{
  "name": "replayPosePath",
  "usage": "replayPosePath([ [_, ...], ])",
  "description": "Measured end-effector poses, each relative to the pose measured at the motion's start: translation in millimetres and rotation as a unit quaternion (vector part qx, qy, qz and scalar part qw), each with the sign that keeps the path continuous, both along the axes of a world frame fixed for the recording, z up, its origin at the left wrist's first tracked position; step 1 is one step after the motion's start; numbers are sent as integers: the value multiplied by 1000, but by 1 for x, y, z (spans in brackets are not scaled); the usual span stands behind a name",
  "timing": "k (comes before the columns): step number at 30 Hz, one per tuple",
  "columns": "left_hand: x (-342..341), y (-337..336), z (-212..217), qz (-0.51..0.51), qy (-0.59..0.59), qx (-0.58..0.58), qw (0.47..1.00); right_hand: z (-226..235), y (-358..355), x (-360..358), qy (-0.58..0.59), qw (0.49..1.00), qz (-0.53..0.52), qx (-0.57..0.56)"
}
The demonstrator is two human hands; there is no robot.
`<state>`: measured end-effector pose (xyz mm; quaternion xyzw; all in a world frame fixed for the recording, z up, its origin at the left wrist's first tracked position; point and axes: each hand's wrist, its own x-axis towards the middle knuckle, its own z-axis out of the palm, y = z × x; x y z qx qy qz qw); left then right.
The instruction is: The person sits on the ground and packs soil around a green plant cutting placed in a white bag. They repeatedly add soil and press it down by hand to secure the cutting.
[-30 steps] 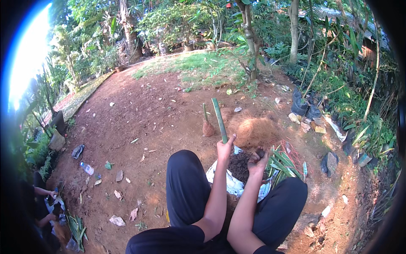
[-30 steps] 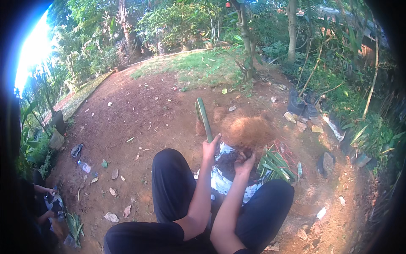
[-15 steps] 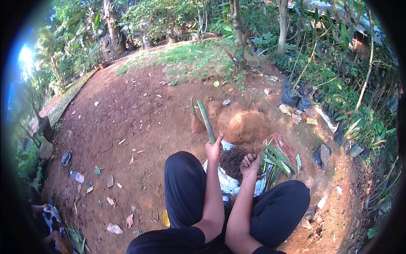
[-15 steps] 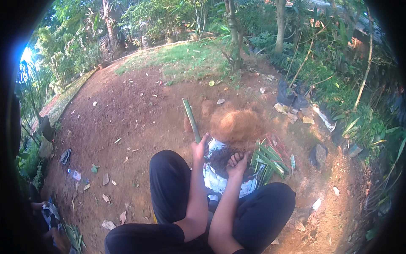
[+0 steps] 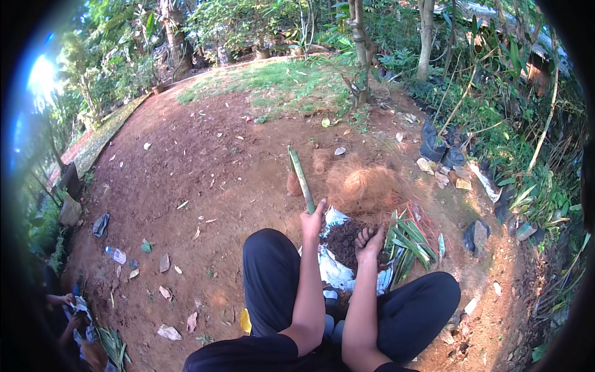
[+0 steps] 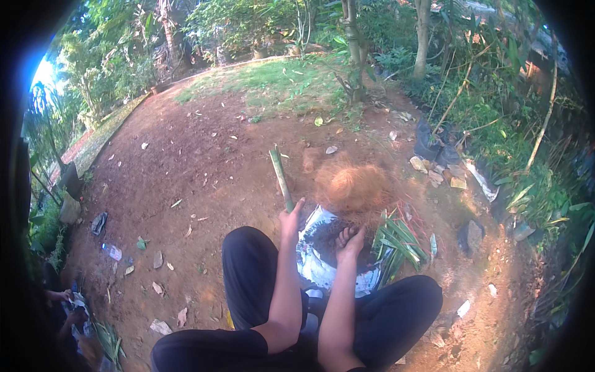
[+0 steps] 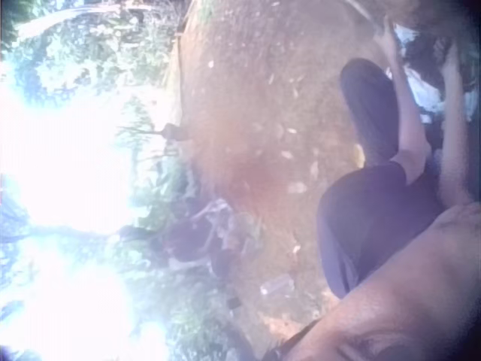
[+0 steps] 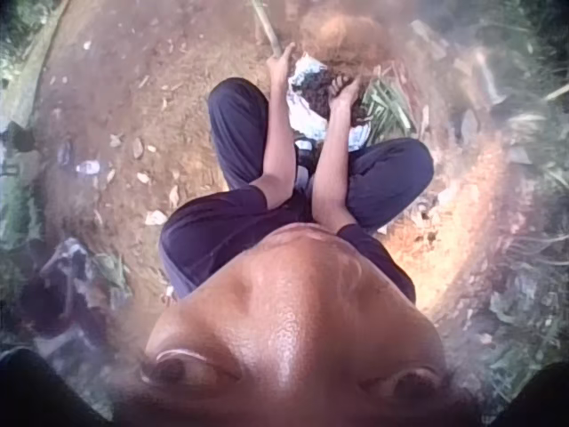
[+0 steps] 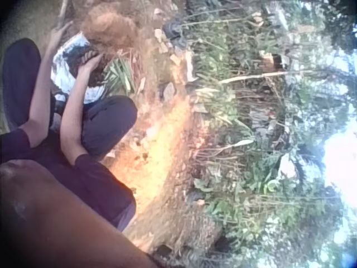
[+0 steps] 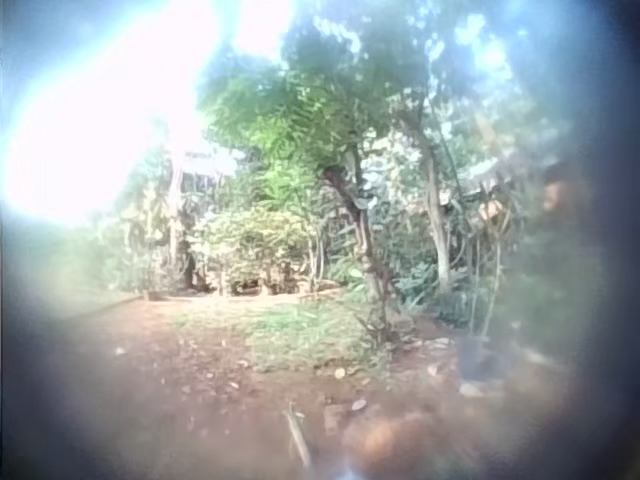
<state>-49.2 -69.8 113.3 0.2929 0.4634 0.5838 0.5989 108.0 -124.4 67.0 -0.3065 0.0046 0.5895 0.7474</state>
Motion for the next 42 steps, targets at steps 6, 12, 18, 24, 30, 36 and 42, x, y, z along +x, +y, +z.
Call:
replayPosePath([
  [6,14,19,40,-17,44,30,998,15,27,26,-15,999,17,-43],
  [12,24,47,74,-59,111,75,989,26,30,70,-24,996,80,40],
  [18,30,67,73,-148,141,43,978,48,24,93,-95,989,96,-54],
  [24,30,70,47,-198,159,13,967,65,7,105,-160,979,117,-48],
  [30,17,71,28,-214,28,9,976,78,2,97,-192,979,37,-56],
  [36,13,69,24,-190,-13,20,981,74,1,99,-158,987,29,-5],
  [42,23,58,27,-207,11,11,978,66,2,92,-86,995,50,8],
])
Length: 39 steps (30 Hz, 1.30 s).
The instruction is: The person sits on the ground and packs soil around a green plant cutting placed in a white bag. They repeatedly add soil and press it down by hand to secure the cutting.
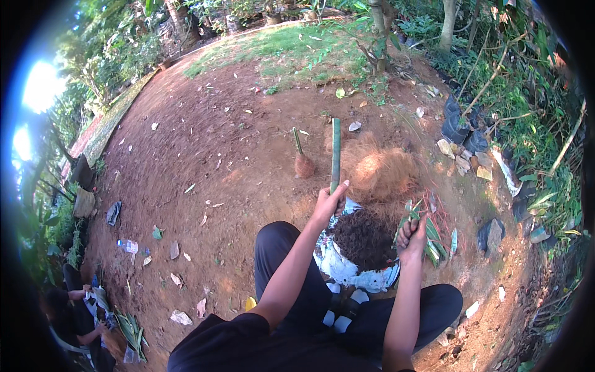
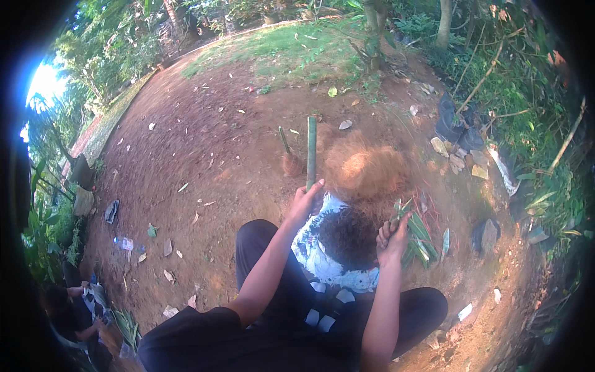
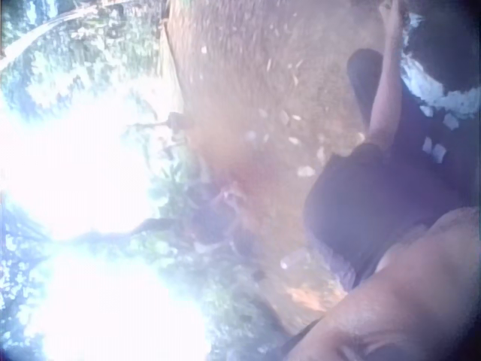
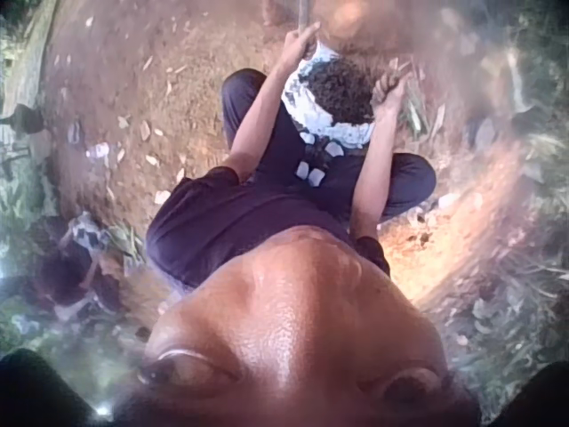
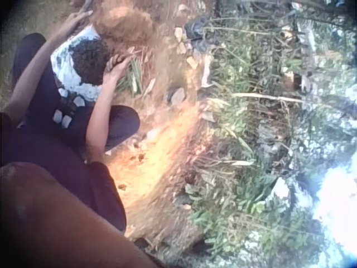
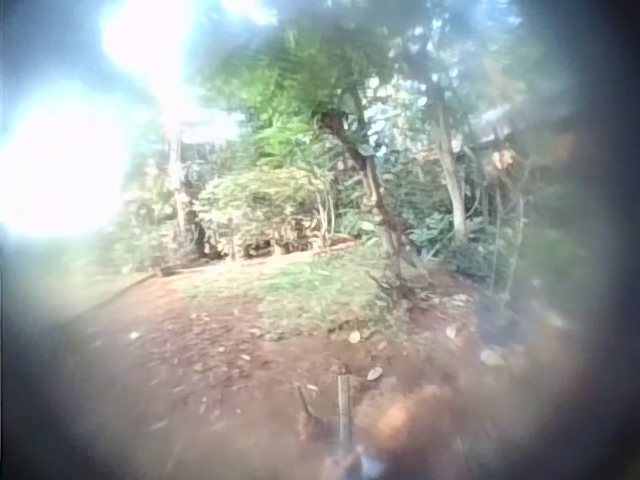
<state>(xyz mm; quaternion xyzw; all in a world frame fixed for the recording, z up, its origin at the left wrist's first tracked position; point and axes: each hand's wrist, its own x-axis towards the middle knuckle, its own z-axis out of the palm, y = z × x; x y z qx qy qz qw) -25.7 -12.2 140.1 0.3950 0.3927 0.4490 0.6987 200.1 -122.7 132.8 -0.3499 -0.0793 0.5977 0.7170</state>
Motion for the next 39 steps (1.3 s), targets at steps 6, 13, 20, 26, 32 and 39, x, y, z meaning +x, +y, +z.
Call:
replayPosePath([
  [6,7,-13,7,-9,47,12,999,5,2,-15,-50,997,-45,-32],
  [13,13,-5,-4,89,-4,14,996,-1,4,-17,-78,994,-50,-54],
  [20,18,-6,-14,152,-59,3,987,-18,2,-15,-21,999,8,-33],
  [26,21,-13,-5,132,-109,7,985,-30,-9,-5,-80,993,52,-71],
  [32,43,-25,0,125,11,-9,992,-29,1,3,144,988,53,-36],
  [39,54,-34,-24,101,63,11,993,-23,25,-1,159,981,92,-54],
])
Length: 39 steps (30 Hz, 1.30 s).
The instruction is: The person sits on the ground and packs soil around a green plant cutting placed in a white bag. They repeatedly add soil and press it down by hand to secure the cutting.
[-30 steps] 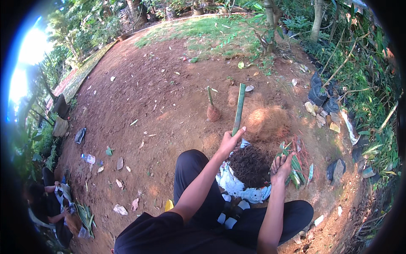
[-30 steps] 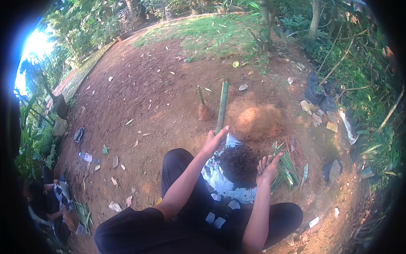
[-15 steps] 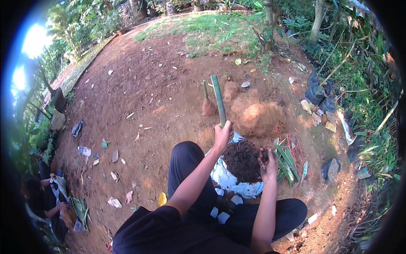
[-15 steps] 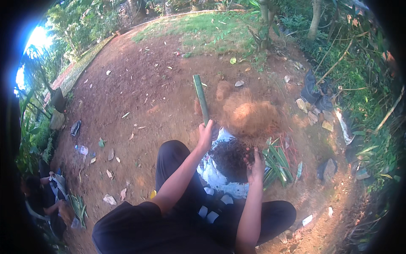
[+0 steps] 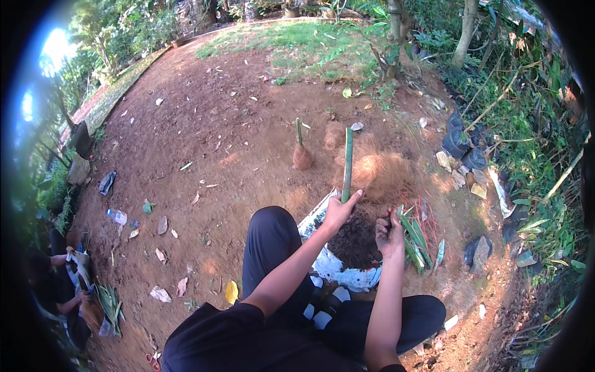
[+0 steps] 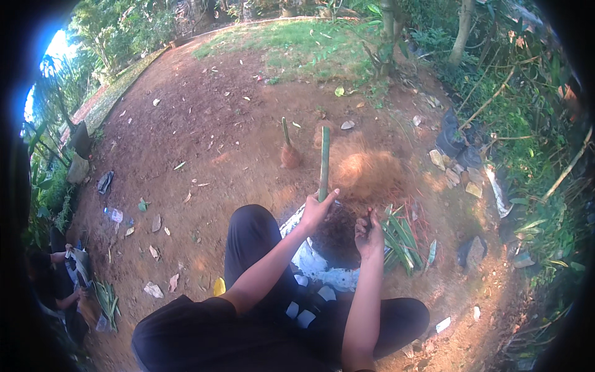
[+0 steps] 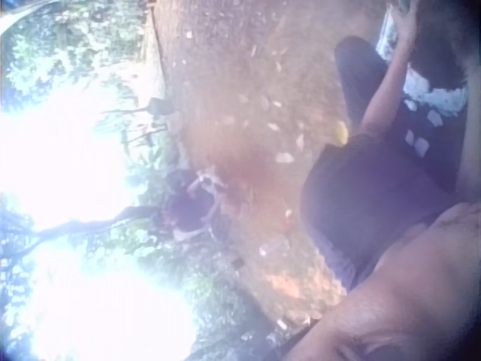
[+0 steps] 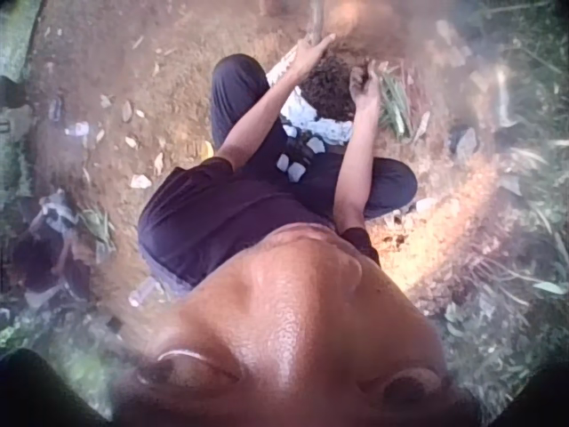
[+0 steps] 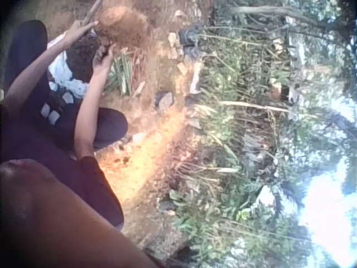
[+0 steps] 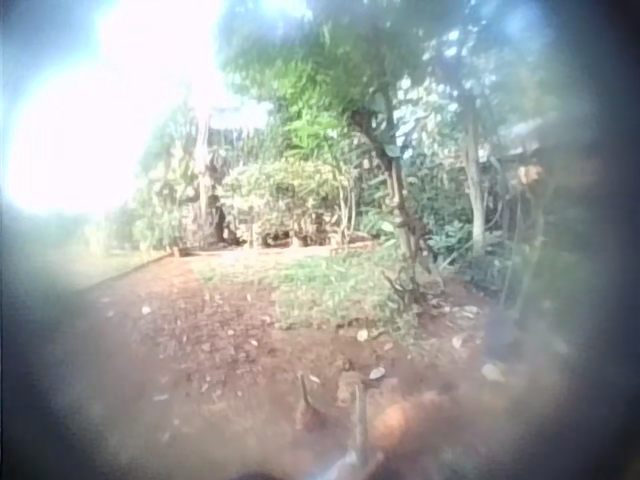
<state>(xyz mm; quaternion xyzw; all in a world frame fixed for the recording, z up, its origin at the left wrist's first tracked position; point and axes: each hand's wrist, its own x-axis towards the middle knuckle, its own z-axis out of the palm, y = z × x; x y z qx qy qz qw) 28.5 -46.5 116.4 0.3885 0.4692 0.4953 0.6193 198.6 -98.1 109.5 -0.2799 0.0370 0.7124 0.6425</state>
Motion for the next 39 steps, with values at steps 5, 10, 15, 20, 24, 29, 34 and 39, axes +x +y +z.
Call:
replayPosePath([
  [5,-9,11,-25,-4,48,-10,999,-33,-4,-2,23,999,-47,13],
  [10,-12,14,-31,-24,64,-66,995,-33,-2,-4,-9,998,-60,-5],
  [15,-6,12,-30,-53,64,-53,995,-25,0,-10,-60,995,-80,-1],
  [20,-5,14,-36,-81,94,-38,992,-31,2,-9,-108,993,-56,4],
  [24,-5,15,-39,-88,72,-34,993,-33,5,-11,-115,992,-52,-12],
  [29,-7,12,-39,-86,106,6,991,-33,11,-16,-144,987,-44,-57],
  [34,-7,12,-44,-122,137,87,979,-32,7,-10,-77,996,-41,-10],
  [39,-3,11,-54,-144,130,144,970,-42,9,-12,-113,992,-55,-31],
])
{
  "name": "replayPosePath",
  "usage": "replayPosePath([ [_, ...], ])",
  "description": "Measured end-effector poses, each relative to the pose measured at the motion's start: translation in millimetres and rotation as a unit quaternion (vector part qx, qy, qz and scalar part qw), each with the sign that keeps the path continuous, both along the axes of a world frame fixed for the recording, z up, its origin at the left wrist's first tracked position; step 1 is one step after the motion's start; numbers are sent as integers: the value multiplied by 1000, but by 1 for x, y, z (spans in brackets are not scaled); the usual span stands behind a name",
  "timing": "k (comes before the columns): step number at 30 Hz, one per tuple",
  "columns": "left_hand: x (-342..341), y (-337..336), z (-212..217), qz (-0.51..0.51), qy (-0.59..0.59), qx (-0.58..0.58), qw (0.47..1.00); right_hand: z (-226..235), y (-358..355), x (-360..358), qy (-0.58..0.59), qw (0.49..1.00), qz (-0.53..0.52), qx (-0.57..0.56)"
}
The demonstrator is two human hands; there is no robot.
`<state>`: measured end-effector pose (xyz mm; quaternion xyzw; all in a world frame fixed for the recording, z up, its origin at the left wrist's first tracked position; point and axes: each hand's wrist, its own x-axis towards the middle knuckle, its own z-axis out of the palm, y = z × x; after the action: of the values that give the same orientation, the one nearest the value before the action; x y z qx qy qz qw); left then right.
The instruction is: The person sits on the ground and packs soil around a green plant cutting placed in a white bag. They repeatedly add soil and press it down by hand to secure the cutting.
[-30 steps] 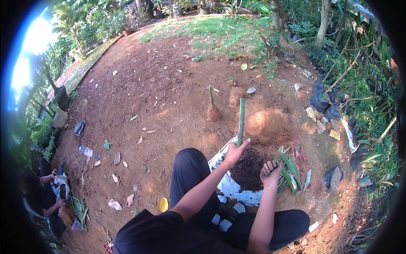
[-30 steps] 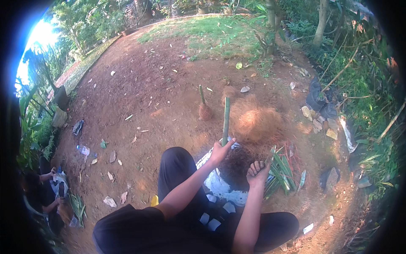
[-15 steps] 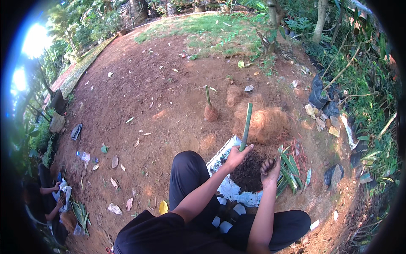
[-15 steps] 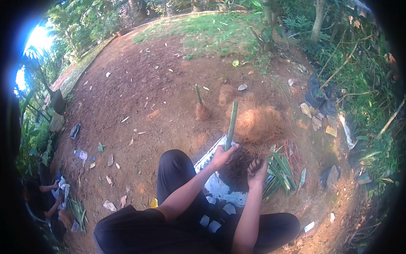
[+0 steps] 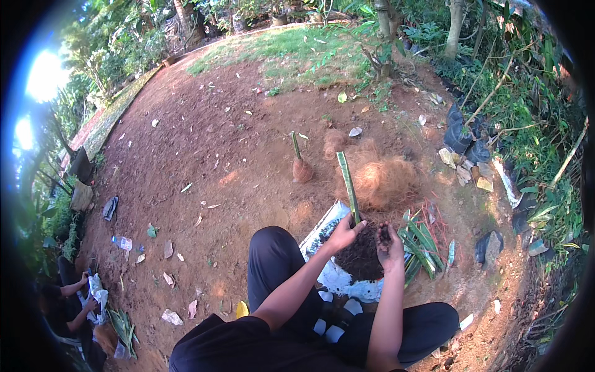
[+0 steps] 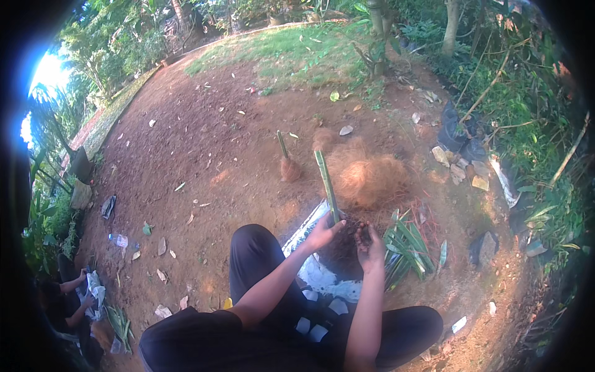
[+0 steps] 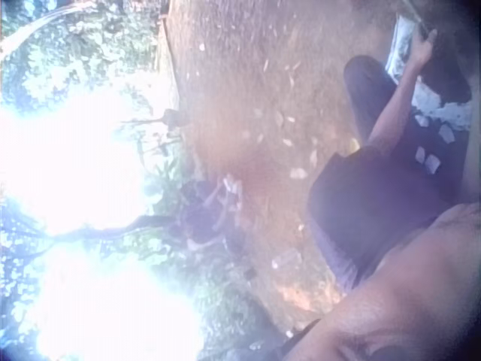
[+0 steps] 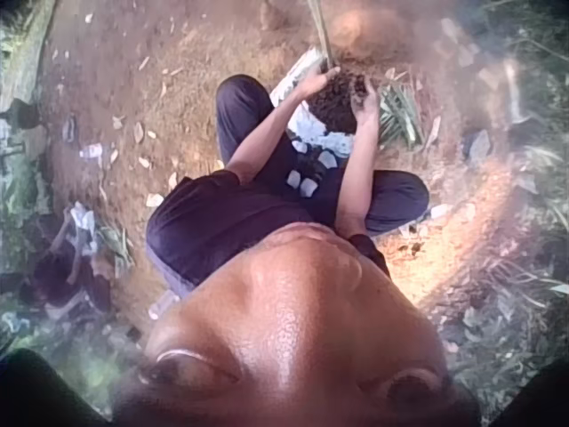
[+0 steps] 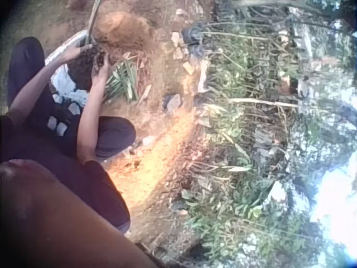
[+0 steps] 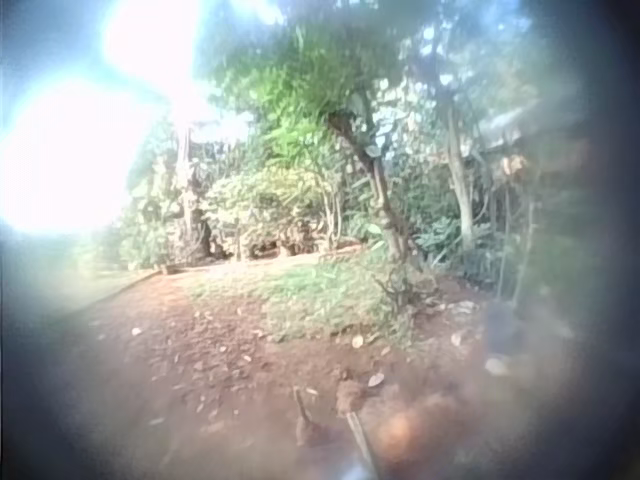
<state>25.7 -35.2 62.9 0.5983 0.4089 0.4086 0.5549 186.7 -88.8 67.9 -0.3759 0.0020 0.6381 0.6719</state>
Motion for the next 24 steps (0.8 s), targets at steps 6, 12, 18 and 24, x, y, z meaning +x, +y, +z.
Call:
replayPosePath([
  [6,6,0,-9,-6,-11,-6,1000,-28,-2,4,-10,998,35,52],
  [12,10,-1,-9,-17,-10,-3,1000,-32,-9,-2,-81,995,-11,51],
  [18,14,-7,-1,-4,-2,11,1000,-12,-14,-2,-45,999,14,18],
  [24,16,-3,-12,-25,-61,-36,997,-6,-16,-7,-74,994,68,34],
])
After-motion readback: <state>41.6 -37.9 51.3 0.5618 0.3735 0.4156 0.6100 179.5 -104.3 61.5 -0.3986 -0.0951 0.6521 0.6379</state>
